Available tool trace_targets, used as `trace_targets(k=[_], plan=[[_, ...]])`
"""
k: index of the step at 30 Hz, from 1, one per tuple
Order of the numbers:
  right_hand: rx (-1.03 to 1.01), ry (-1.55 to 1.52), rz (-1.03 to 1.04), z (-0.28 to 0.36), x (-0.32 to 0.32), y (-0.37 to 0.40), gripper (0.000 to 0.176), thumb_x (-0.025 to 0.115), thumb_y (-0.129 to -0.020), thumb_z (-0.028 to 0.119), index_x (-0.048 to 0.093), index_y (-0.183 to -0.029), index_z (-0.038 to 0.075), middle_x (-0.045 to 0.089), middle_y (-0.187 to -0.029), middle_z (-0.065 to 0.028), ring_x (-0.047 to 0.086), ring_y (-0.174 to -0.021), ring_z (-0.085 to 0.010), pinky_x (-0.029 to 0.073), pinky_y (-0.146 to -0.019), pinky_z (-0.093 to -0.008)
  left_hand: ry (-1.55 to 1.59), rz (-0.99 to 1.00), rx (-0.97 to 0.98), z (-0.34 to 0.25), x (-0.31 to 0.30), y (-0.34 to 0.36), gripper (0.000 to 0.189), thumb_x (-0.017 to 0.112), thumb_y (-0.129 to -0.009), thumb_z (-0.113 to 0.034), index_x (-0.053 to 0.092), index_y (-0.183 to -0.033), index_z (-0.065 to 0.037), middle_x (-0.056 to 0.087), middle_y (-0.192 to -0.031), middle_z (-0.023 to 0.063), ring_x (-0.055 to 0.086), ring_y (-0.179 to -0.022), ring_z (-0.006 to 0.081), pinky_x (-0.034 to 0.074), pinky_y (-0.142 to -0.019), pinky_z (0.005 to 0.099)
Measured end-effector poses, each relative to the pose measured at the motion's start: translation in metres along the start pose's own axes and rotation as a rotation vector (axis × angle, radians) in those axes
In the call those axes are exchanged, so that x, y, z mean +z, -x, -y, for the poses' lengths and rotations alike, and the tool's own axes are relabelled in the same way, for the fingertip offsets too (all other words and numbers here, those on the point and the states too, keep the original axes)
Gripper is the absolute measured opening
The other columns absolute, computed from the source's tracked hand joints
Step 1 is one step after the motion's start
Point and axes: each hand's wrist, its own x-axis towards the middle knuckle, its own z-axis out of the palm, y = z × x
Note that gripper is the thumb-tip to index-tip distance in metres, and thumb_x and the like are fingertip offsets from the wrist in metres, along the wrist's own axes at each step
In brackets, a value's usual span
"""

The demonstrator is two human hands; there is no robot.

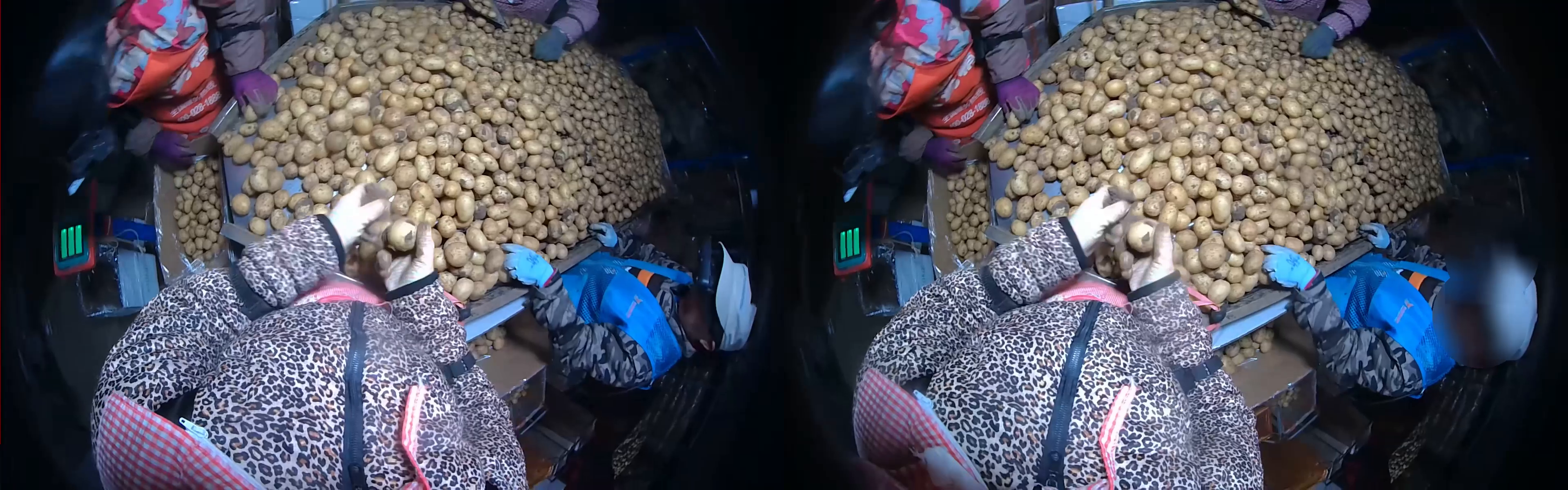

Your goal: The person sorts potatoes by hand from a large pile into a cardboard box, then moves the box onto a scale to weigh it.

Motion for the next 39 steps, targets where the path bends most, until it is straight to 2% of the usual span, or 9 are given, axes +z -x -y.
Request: trace_targets(k=[3,7,14,19,26,30,33,36,39], plan=[[-0.131,-0.093,0.339,0.03,-0.042,0.001,0.051,0.065,-0.087,0.017,0.043,-0.132,0.008,0.055,-0.121,-0.013,0.06,-0.099,-0.0241,0.055,-0.076,-0.0299,-0.928,0.002,0.411,-0.007,-0.008,-0.003,0.052,0.054,-0.092,-0.026,0.039,-0.14,-0.011,0.055,-0.113,0.0213,0.052,-0.114,0.0303,0.043,-0.098,0.0406],[-0.534,0.267,0.319,0.012,-0.048,-0.017,0.07,0.076,-0.073,-0.002,0.04,-0.134,0.009,0.053,-0.122,-0.0124,0.056,-0.109,-0.0232,0.052,-0.088,-0.0342,-0.115,0.393,0.088,0.019,0.009,-0.016,0.061,0.052,-0.094,-0.037,0.035,-0.14,0.0,0.055,-0.126,0.0128,0.051,-0.116,0.0192,0.041,-0.099,0.0323],[-0.502,0.667,0.241,0.029,-0.035,0.004,0.078,0.077,-0.07,0.014,0.037,-0.136,0.003,0.042,-0.131,-0.0139,0.051,-0.116,-0.0259,0.046,-0.097,-0.0402,-0.559,0.363,0.108,-0.027,0.02,0.006,0.06,0.07,-0.081,-0.021,0.041,-0.131,-0.003,0.057,-0.119,0.0123,0.055,-0.109,0.0194,0.045,-0.093,0.0346],[-0.855,1.485,0.152,0.014,-0.042,-0.006,0.071,0.083,-0.062,0.022,0.052,-0.123,0.001,0.057,-0.11,-0.0154,0.058,-0.104,-0.0276,0.046,-0.092,-0.0378,-1.099,0.266,0.239,-0.043,0.024,0.023,0.063,0.072,-0.071,-0.047,0.05,-0.107,0.0,0.064,-0.088,0.0217,0.065,-0.084,0.0325,0.052,-0.076,0.0388],[-0.672,1.362,0.152,0.013,-0.024,0.014,0.066,0.079,-0.061,0.015,0.051,-0.118,0.001,0.054,-0.109,-0.0202,0.057,-0.102,-0.0345,0.047,-0.09,-0.0393,-1.453,0.277,0.544,-0.025,0.017,0.028,0.027,0.052,-0.089,-0.028,0.057,-0.096,-0.003,0.057,-0.089,0.02,0.062,-0.076,0.0354,0.05,-0.06,0.0428],[-0.555,1.283,0.128,0.001,-0.049,-0.002,0.065,0.079,-0.067,0.016,0.046,-0.119,-0.002,0.056,-0.108,-0.0163,0.06,-0.094,-0.0214,0.05,-0.081,-0.0321,-1.213,0.104,0.279,-0.039,0.043,0.048,0.019,0.05,-0.091,-0.021,0.057,-0.096,-0.004,0.055,-0.087,0.0162,0.061,-0.078,0.0349,0.051,-0.066,0.0419],[-0.728,1.567,0.182,0.02,-0.028,0.011,0.067,0.079,-0.07,0.009,0.039,-0.123,-0.003,0.056,-0.111,-0.0144,0.06,-0.093,-0.0147,0.052,-0.079,-0.0286,-1.414,0.287,0.706,-0.003,0.014,0.017,0.025,0.048,-0.094,-0.025,0.056,-0.095,-0.001,0.058,-0.086,0.0181,0.062,-0.078,0.0304,0.051,-0.068,0.0421],[-0.152,0.743,0.231,0.028,-0.008,0.025,0.069,0.079,-0.069,0.005,0.038,-0.124,-0.001,0.055,-0.114,-0.0144,0.059,-0.099,-0.0167,0.052,-0.086,-0.0318,-1.032,0.119,0.253,0.025,-0.005,-0.023,0.038,0.039,-0.098,-0.034,0.057,-0.104,0.0,0.063,-0.092,0.0182,0.063,-0.085,0.0334,0.05,-0.075,0.0439],[-0.216,0.735,0.266,0.025,-0.009,0.016,0.071,0.08,-0.07,0.008,0.039,-0.127,-0.001,0.054,-0.117,-0.0137,0.059,-0.103,-0.0197,0.05,-0.092,-0.0345,-0.13,0.031,-0.048,0.029,0.007,-0.021,0.032,0.042,-0.1,-0.033,0.057,-0.102,-0.005,0.06,-0.087,0.006,0.059,-0.076,0.0184,0.05,-0.067,0.0337]])
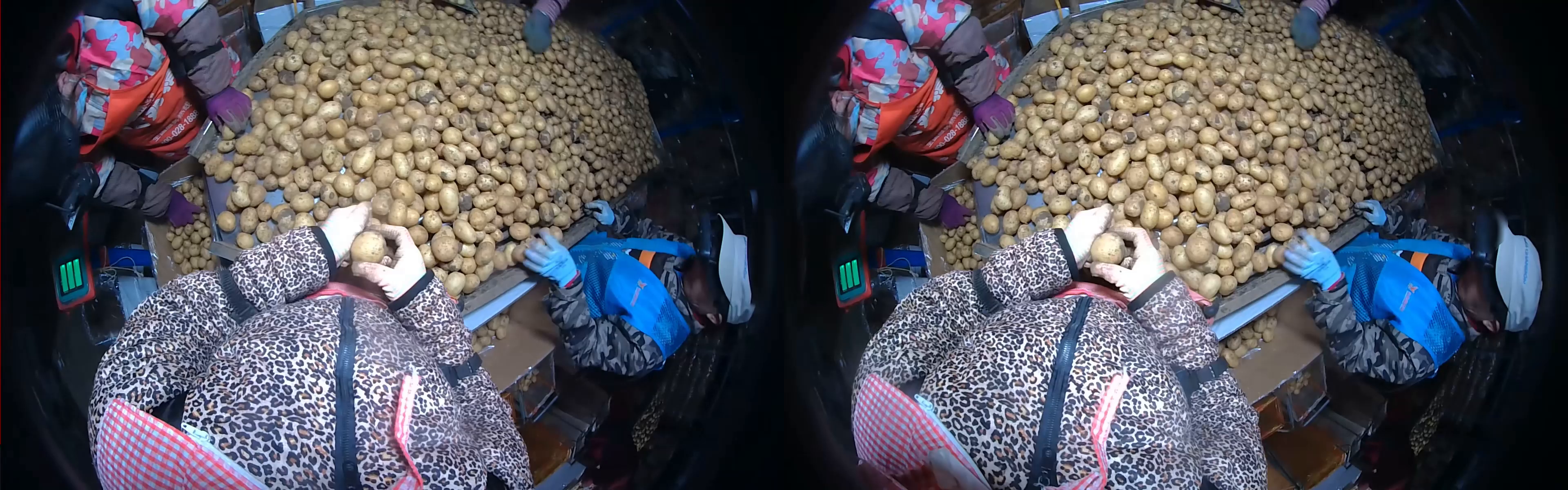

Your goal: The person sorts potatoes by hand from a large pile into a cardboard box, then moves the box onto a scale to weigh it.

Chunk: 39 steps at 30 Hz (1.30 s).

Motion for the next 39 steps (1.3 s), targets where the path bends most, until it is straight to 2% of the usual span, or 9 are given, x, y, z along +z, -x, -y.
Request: trace_targets(k=[3,5,7,13,16,19,22,26,39], plan=[[-0.025,-0.069,0.028,0.015,-0.007,-0.009,0.075,0.078,-0.072,0.011,0.038,-0.135,0.002,0.054,-0.122,-0.0142,0.057,-0.109,-0.0224,0.047,-0.096,-0.0346,0.047,0.01,0.088,-0.004,-0.007,-0.016,0.024,0.053,-0.096,-0.023,0.053,-0.108,-0.003,0.056,-0.089,0.0043,0.055,-0.075,0.0125,0.049,-0.063,0.0281],[-0.433,0.897,-0.152,0.024,-0.039,-0.015,0.061,0.07,-0.075,0.008,0.045,-0.13,0.004,0.057,-0.12,-0.0155,0.06,-0.103,-0.0314,0.048,-0.095,-0.04,-0.114,0.077,0.015,-0.017,-0.03,-0.017,0.022,0.057,-0.092,-0.014,0.053,-0.11,-0.001,0.055,-0.086,0.0039,0.055,-0.072,0.0114,0.048,-0.06,0.0277],[-0.518,1.027,-0.296,0.035,-0.078,-0.023,0.047,0.066,-0.077,0.012,0.055,-0.122,0.005,0.058,-0.119,-0.0157,0.058,-0.106,-0.0345,0.045,-0.098,-0.0404,0.408,0.127,-0.168,-0.032,-0.036,0.0,0.023,0.058,-0.091,-0.012,0.053,-0.112,-0.004,0.055,-0.08,-0.0007,0.056,-0.061,0.0085,0.047,-0.053,0.0219],[0.351,1.637,-0.244,0.036,-0.177,-0.102,0.032,0.052,-0.089,0.023,0.057,-0.116,0.007,0.059,-0.117,-0.0171,0.058,-0.109,-0.0315,0.047,-0.094,-0.0397,0.799,0.396,-0.266,-0.009,-0.085,0.034,0.024,0.053,-0.095,-0.034,0.059,-0.099,-0.01,0.064,-0.083,0.0055,0.054,-0.053,0.0163,0.041,-0.044,0.0258],[0.485,1.81,-0.056,0.023,-0.177,-0.122,0.032,0.052,-0.089,0.021,0.055,-0.119,0.008,0.058,-0.12,-0.0173,0.057,-0.112,-0.0308,0.047,-0.095,-0.0416,0.648,0.097,-0.323,0.004,-0.151,0.088,0.028,0.053,-0.094,-0.037,0.06,-0.094,-0.009,0.063,-0.081,0.006,0.057,-0.057,0.0201,0.043,-0.046,0.031],[0.502,1.869,0.047,0.011,-0.185,-0.138,0.033,0.051,-0.089,0.019,0.055,-0.12,0.008,0.057,-0.122,-0.0178,0.056,-0.115,-0.0311,0.046,-0.097,-0.0429,-0.058,-0.132,-0.389,0.04,-0.216,0.168,0.03,0.06,-0.089,-0.033,0.061,-0.102,-0.006,0.064,-0.083,0.0078,0.061,-0.067,0.0204,0.051,-0.059,0.0353],[0.465,1.881,0.088,0.004,-0.2,-0.144,0.033,0.051,-0.089,0.018,0.054,-0.12,0.007,0.056,-0.124,-0.0183,0.055,-0.117,-0.0314,0.045,-0.098,-0.0442,-1.015,-0.183,-0.413,0.08,-0.233,0.243,0.06,0.071,-0.076,-0.033,0.053,-0.125,-0.003,0.055,-0.124,0.0218,0.051,-0.118,0.0328,0.039,-0.103,0.0375],[0.35,1.964,0.126,-0.018,-0.23,-0.148,0.048,0.059,-0.086,0.03,0.048,-0.127,0.007,0.053,-0.127,-0.0182,0.055,-0.115,-0.0294,0.046,-0.096,-0.0428,-1.013,-0.698,-0.32,0.077,-0.215,0.27,0.061,0.066,-0.077,-0.032,0.049,-0.128,-0.003,0.046,-0.131,0.026,0.044,-0.123,0.0383,0.036,-0.106,0.0386],[-0.079,1.263,-0.246,0.003,-0.222,-0.123,0.048,0.065,-0.084,0.038,0.055,-0.115,0.003,0.06,-0.105,-0.0117,0.058,-0.087,-0.0213,0.049,-0.077,-0.0342,-0.932,-0.421,0.218,-0.011,-0.122,0.177,0.04,0.051,-0.088,-0.025,0.055,-0.122,-0.006,0.059,-0.111,0.0174,0.061,-0.1,0.0315,0.048,-0.091,0.041]])
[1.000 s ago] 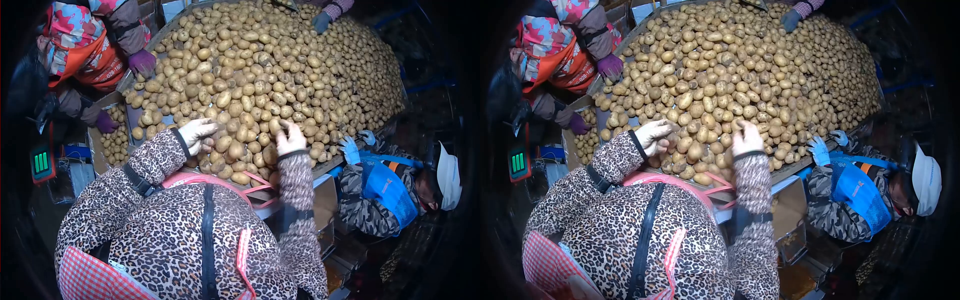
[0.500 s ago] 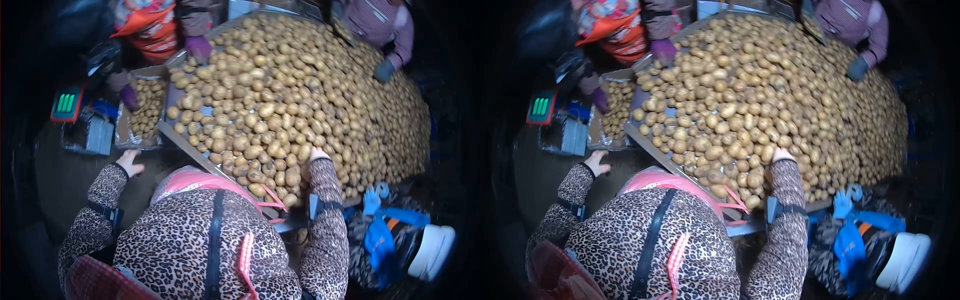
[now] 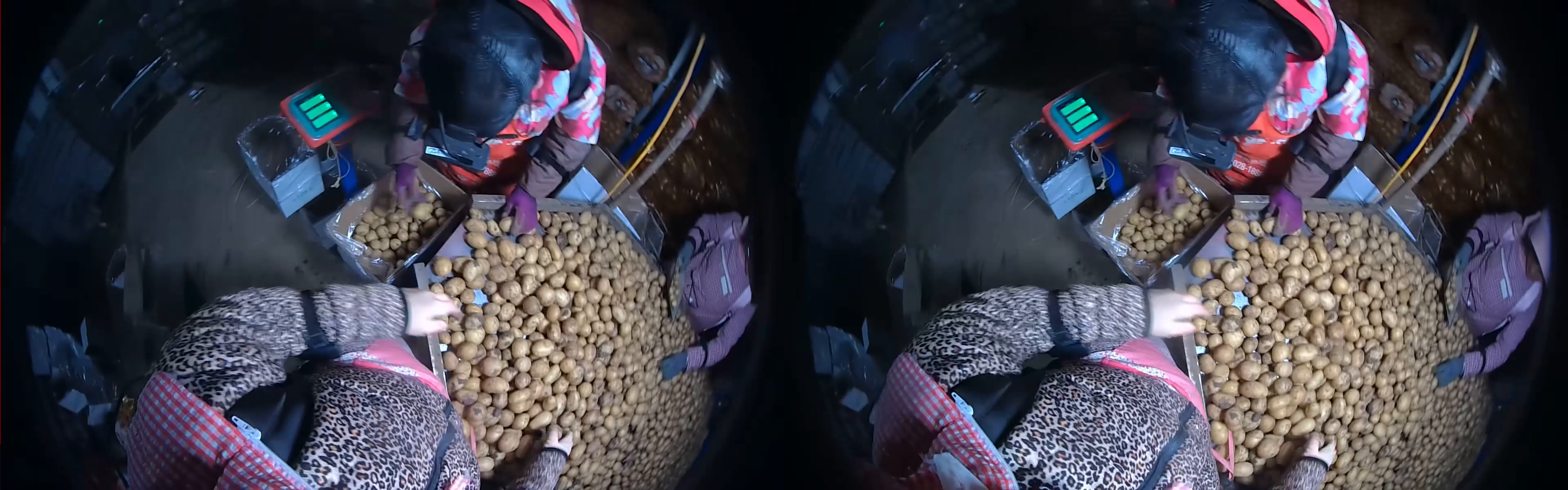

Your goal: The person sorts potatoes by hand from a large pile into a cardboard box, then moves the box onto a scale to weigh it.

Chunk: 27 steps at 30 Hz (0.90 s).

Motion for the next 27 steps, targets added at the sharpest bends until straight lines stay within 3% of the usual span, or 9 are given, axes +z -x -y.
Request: trace_targets(k=[3,6,9,13,18,20,22,25,27], plan=[[0.083,-0.689,0.032,0.026,0.008,0.03,0.049,0.066,-0.084,0.04,0.056,-0.112,0.002,0.062,-0.1,-0.0102,0.059,-0.081,-0.0194,0.05,-0.073,-0.0323,0.062,-0.01,0.215,-0.045,0.027,-0.046,0.043,0.052,-0.088,-0.025,0.051,-0.128,-0.01,0.056,-0.113,0.0161,0.063,-0.091,0.029,0.052,-0.081,0.0402],[0.154,-1.079,0.217,0.183,0.013,0.104,0.045,0.054,-0.087,0.051,0.059,-0.102,0.009,0.059,-0.088,-0.001,0.054,-0.07,-0.0154,0.046,-0.056,-0.0277,0.072,0.217,0.309,-0.116,0.023,-0.064,0.068,0.06,-0.083,-0.043,0.033,-0.138,-0.013,0.044,-0.124,0.0177,0.06,-0.087,0.0334,0.052,-0.074,0.0453],[0.439,-1.543,0.314,0.263,0.018,0.13,0.059,0.043,-0.091,0.059,0.053,-0.122,0.009,0.063,-0.107,0.0001,0.057,-0.078,-0.0118,0.045,-0.061,-0.0255,-0.118,0.166,0.486,-0.123,0.064,-0.085,0.065,0.063,-0.078,-0.053,0.046,-0.122,-0.009,0.054,-0.11,0.0169,0.061,-0.089,0.0328,0.051,-0.071,0.0435],[0.227,-1.456,0.577,0.211,0.029,0.123,0.069,0.035,-0.09,0.068,0.05,-0.127,0.012,0.06,-0.117,-0.0014,0.062,-0.092,-0.014,0.05,-0.062,-0.0257,-0.159,0.072,0.578,-0.115,0.071,-0.082,0.06,0.063,-0.077,-0.056,0.052,-0.106,-0.004,0.062,-0.085,0.0131,0.065,-0.071,0.0301,0.052,-0.06,0.0424],[0.308,-1.62,0.259,0.258,0.031,0.128,0.076,0.035,-0.087,0.073,0.05,-0.125,0.01,0.06,-0.116,-0.0112,0.06,-0.1,-0.0259,0.052,-0.081,-0.0382,-0.004,0.126,0.512,-0.12,0.058,-0.082,0.055,0.063,-0.079,-0.048,0.051,-0.113,-0.006,0.064,-0.093,0.0158,0.066,-0.078,0.0337,0.054,-0.065,0.0444],[-0.739,-0.449,-0.024,0.242,0.027,0.115,0.061,0.055,-0.083,0.062,0.063,-0.101,0.004,0.065,-0.098,-0.015,0.062,-0.096,-0.0308,0.047,-0.082,-0.0459,0.157,0.107,0.528,-0.111,0.055,-0.085,0.058,0.067,-0.073,-0.037,0.051,-0.122,-0.011,0.064,-0.105,0.017,0.065,-0.091,0.0351,0.053,-0.078,0.0427],[-0.827,-0.286,-0.052,0.228,0.028,0.109,0.05,0.056,-0.084,0.051,0.063,-0.102,0.005,0.064,-0.097,-0.0146,0.061,-0.091,-0.035,0.048,-0.081,-0.0452,0.328,0.237,0.457,-0.119,0.042,-0.084,0.064,0.068,-0.071,-0.035,0.05,-0.127,-0.011,0.062,-0.111,0.0182,0.063,-0.098,0.0347,0.052,-0.083,0.0414],[0.319,-1.569,0.168,0.263,0.03,0.137,0.076,0.037,-0.085,0.074,0.054,-0.11,0.004,0.063,-0.083,-0.0083,0.059,-0.059,-0.0162,0.046,-0.044,-0.0257,0.215,0.171,0.548,-0.121,0.047,-0.084,0.061,0.069,-0.073,-0.039,0.054,-0.124,-0.01,0.064,-0.104,0.0184,0.064,-0.094,0.0344,0.052,-0.081,0.0405],[0.221,-1.45,0.16,0.247,0.029,0.144,0.073,0.04,-0.087,0.071,0.054,-0.108,0.002,0.062,-0.082,-0.0067,0.059,-0.06,-0.0144,0.046,-0.044,-0.0253,0.137,0.183,0.567,-0.13,0.037,-0.08,0.059,0.069,-0.075,-0.043,0.058,-0.12,-0.008,0.065,-0.102,0.0179,0.065,-0.092,0.0339,0.052,-0.08,0.0402]])
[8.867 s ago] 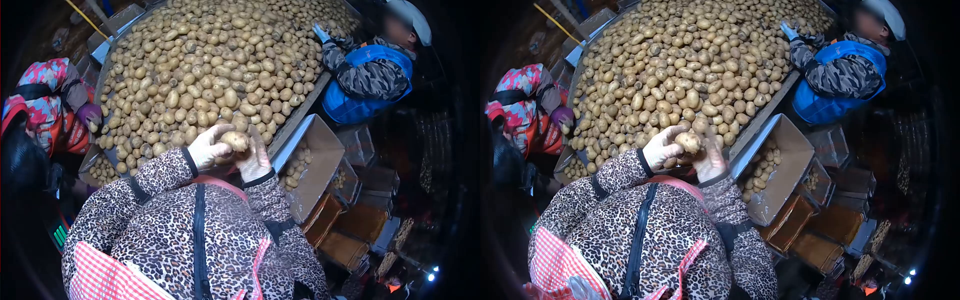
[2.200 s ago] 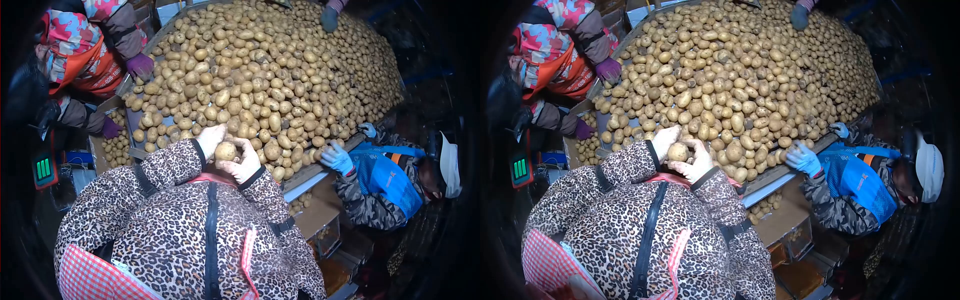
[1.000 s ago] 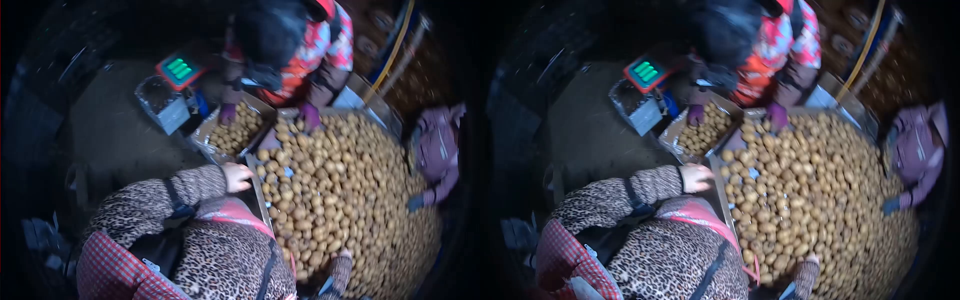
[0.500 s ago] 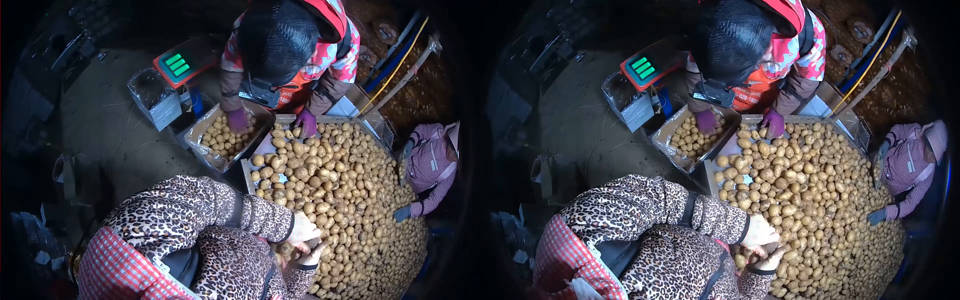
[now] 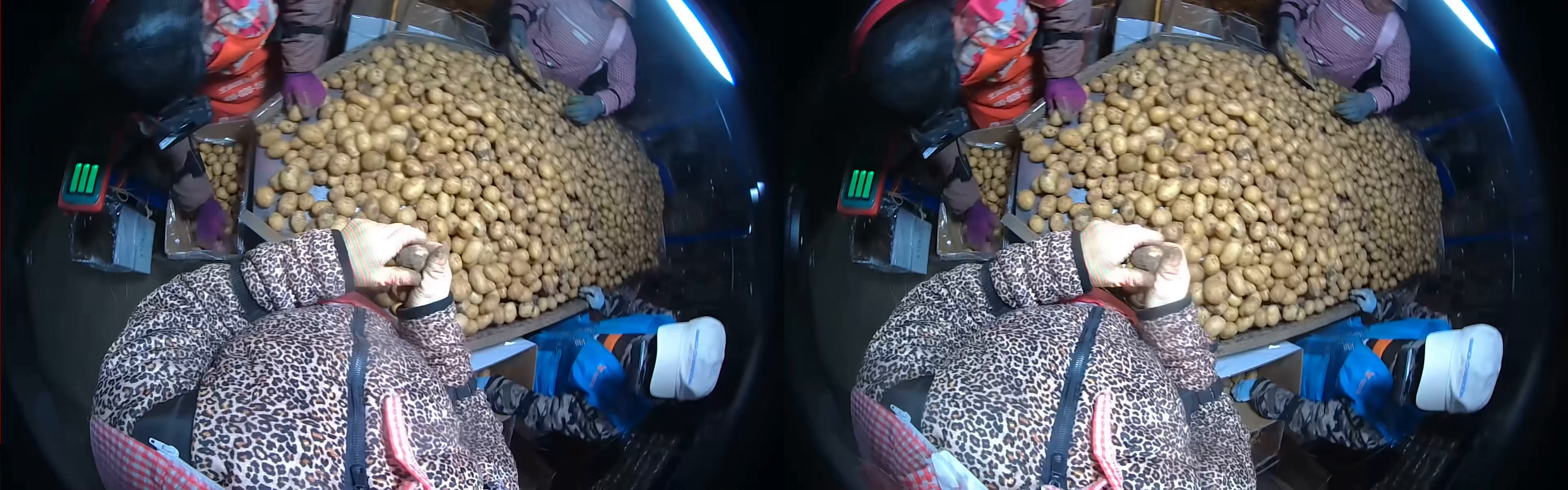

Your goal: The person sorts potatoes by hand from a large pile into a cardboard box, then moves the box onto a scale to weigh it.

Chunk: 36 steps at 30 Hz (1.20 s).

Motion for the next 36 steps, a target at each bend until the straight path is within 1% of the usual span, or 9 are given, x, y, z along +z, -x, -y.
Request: trace_targets(k=[6,15,17,20,22,24,27,32,36], plan=[[-0.149,-0.056,-0.079,-0.009,0.005,0.0,0.07,0.048,-0.085,0.069,0.054,-0.1,0.001,0.06,-0.081,-0.0081,0.06,-0.07,-0.0154,0.05,-0.057,-0.0269,0.213,-0.035,-0.209,-0.01,0.019,0.003,0.054,0.062,-0.084,-0.05,0.056,-0.112,-0.004,0.066,-0.093,0.0187,0.067,-0.088,0.0299,0.052,-0.076,0.0369],[-0.215,0.231,-0.216,-0.026,0.002,-0.029,0.053,0.038,-0.1,0.044,0.055,-0.112,-0.005,0.063,-0.096,-0.0123,0.059,-0.086,-0.0167,0.05,-0.076,-0.0315,0.567,-0.347,-0.515,0.009,0.059,-0.01,0.023,0.053,-0.095,-0.027,0.056,-0.091,-0.005,0.056,-0.07,0.0056,0.056,-0.062,0.0164,0.045,-0.056,0.0316],[-0.066,0.397,-0.325,-0.029,0.0,-0.042,0.046,0.039,-0.101,0.037,0.057,-0.11,-0.004,0.063,-0.092,-0.0121,0.058,-0.087,-0.0186,0.049,-0.079,-0.0328,0.831,-0.252,-0.874,0.006,0.05,-0.016,0.025,0.047,-0.096,-0.025,0.056,-0.092,-0.002,0.058,-0.078,0.0047,0.055,-0.072,0.0138,0.045,-0.065,0.0291],[-0.204,0.411,-0.232,-0.056,-0.02,-0.066,0.052,0.041,-0.099,0.046,0.062,-0.102,-0.002,0.065,-0.085,-0.0117,0.061,-0.074,-0.0188,0.051,-0.067,-0.0322,0.579,-0.233,-0.618,0.045,0.067,-0.018,0.028,0.043,-0.097,-0.027,0.058,-0.102,-0.004,0.06,-0.08,0.006,0.058,-0.069,0.0182,0.05,-0.061,0.0328],[0.144,-0.168,0.269,-0.058,-0.061,-0.064,0.053,0.04,-0.098,0.05,0.063,-0.097,0.002,0.065,-0.08,-0.0094,0.06,-0.062,-0.0171,0.05,-0.056,-0.0297,0.173,-0.013,-0.444,0.034,0.054,-0.016,0.03,0.044,-0.095,-0.029,0.057,-0.109,-0.007,0.064,-0.087,0.013,0.063,-0.074,0.0262,0.052,-0.069,0.0375],[0.456,-0.387,0.042,-0.053,-0.036,-0.058,0.053,0.037,-0.097,0.053,0.062,-0.094,0.006,0.064,-0.07,-0.005,0.057,-0.047,-0.0135,0.047,-0.042,-0.0247,-0.157,0.067,-0.242,0.019,0.039,-0.011,0.036,0.047,-0.092,-0.038,0.053,-0.115,-0.011,0.065,-0.096,0.0205,0.065,-0.081,0.0369,0.052,-0.074,0.0445],[0.109,-0.111,-0.087,-0.026,-0.011,-0.054,0.052,0.038,-0.099,0.047,0.058,-0.105,-0.001,0.065,-0.08,-0.0088,0.062,-0.06,-0.0142,0.051,-0.049,-0.0258,-0.111,0.067,-0.274,0.023,0.035,-0.017,0.039,0.046,-0.092,-0.04,0.049,-0.116,-0.009,0.065,-0.09,0.0209,0.064,-0.084,0.0396,0.051,-0.074,0.0469],[-0.045,0.422,-0.301,0.001,0.002,-0.062,0.048,0.04,-0.1,0.036,0.056,-0.111,-0.008,0.064,-0.1,-0.0164,0.062,-0.088,-0.0228,0.053,-0.074,-0.0334,0.157,-0.142,-0.464,0.027,0.054,-0.032,0.027,0.041,-0.097,-0.029,0.047,-0.114,-0.008,0.064,-0.087,0.0228,0.062,-0.085,0.042,0.048,-0.072,0.046],[-0.004,0.228,-0.29,0.008,0.01,-0.062,0.053,0.039,-0.1,0.04,0.056,-0.112,-0.009,0.064,-0.101,-0.018,0.062,-0.087,-0.0234,0.053,-0.072,-0.0339,0.192,-0.199,-0.6,0.03,0.063,-0.042,0.026,0.04,-0.097,-0.029,0.048,-0.108,-0.007,0.063,-0.09,0.0238,0.061,-0.087,0.0419,0.047,-0.072,0.0462]])
